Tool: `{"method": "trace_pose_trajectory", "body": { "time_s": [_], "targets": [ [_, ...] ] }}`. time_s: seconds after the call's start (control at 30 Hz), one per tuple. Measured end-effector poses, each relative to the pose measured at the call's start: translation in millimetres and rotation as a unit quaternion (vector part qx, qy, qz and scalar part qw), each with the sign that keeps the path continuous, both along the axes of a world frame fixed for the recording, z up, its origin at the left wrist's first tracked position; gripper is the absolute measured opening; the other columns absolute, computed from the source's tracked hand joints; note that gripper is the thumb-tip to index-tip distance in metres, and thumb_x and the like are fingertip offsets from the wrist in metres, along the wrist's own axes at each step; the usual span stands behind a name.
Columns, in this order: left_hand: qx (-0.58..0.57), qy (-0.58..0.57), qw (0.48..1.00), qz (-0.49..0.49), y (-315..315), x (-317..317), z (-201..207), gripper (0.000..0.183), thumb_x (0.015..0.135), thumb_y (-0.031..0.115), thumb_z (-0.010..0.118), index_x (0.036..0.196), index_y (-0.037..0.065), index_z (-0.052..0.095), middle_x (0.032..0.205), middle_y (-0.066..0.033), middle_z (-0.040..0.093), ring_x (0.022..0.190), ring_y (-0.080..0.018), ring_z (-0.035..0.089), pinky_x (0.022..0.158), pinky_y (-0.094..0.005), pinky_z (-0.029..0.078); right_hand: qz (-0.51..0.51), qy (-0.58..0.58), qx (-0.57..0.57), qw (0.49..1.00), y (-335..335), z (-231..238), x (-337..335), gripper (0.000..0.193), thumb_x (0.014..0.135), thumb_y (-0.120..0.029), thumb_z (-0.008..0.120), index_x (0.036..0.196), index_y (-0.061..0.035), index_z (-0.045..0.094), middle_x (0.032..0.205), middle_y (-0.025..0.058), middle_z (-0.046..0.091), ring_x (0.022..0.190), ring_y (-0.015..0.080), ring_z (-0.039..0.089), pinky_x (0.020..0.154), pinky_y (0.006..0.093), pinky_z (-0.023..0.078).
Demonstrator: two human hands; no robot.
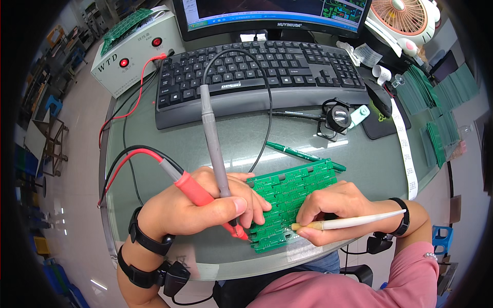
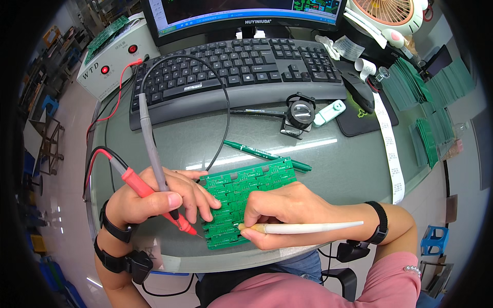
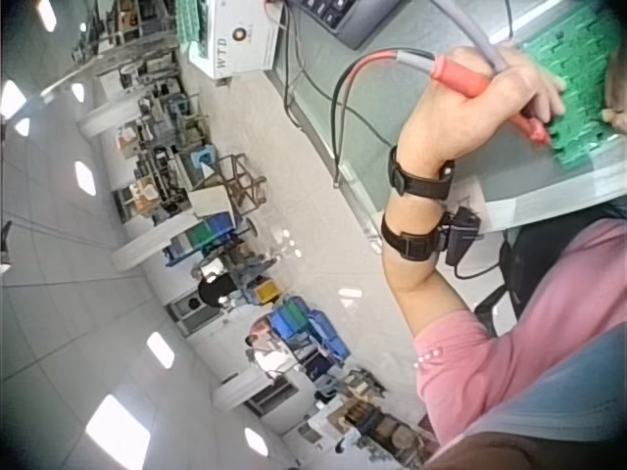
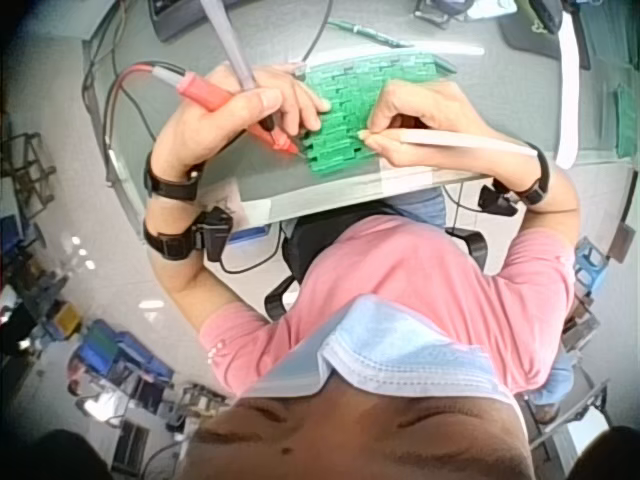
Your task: Testing and marking green printed circuit boards using a multimeter and a pen.
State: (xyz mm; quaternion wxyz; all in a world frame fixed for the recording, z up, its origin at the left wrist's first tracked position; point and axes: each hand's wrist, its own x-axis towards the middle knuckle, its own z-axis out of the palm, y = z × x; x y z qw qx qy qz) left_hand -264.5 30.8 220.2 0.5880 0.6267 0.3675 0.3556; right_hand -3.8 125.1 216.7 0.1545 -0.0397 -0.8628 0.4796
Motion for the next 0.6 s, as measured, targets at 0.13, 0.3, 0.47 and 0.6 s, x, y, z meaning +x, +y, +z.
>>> {"method": "trace_pose_trajectory", "body": {
  "time_s": [0.13,0.3,0.47,0.6],
  "targets": [
    [-0.002,-0.004,1.0,-0.001,-0.3,-1.2,-2.1,0.03,0.089,0.021,0.044,0.078,0.004,0.066,0.089,-0.0085,0.071,0.103,-0.0295,0.065,0.111,-0.0519,0.028,0.001,-0.001,-0.002,1.0,0.0,0.0,-0.7,0.016,0.084,-0.013,0.069,0.081,-0.0066,0.055,0.063,0.0016,0.057,0.05,0.0124,0.056,0.044,0.027,0.042],
    [-0.001,0.0,1.0,-0.005,-0.1,-1.8,-1.3,0.029,0.089,0.021,0.044,0.08,0.004,0.066,0.09,-0.0078,0.071,0.103,-0.0289,0.065,0.111,-0.053,0.026,0.005,0.013,-0.025,1.0,0.3,-1.1,0.1,0.014,0.086,-0.014,0.069,0.085,-0.0061,0.057,0.066,0.0032,0.06,0.051,0.0137,0.057,0.046,0.0275,0.043],
    [0.004,0.011,1.0,-0.007,-2.1,-2.9,2.2,0.031,0.091,0.023,0.044,0.08,0.005,0.066,0.09,-0.0074,0.071,0.103,-0.0287,0.065,0.113,-0.0538,0.022,-0.025,0.07,-0.03,0.997,11.5,11.5,-2.3,0.021,0.088,-0.023,0.069,0.099,-0.0065,0.06,0.085,0.0058,0.067,0.068,0.0178,0.064,0.058,0.03,0.048],
    [-0.012,0.021,1.0,-0.01,3.5,1.7,10.8,0.038,0.089,0.031,0.045,0.077,0.003,0.069,0.096,-0.0144,0.071,0.105,-0.0302,0.064,0.113,-0.0536,0.019,-0.021,-0.075,0.325,0.942,22.1,40.8,5.6,0.047,0.081,-0.046,0.067,0.109,-0.0089,0.058,0.122,0.0102,0.06,0.114,0.0237,0.055,0.093,0.0405,0.04]
  ]
}}
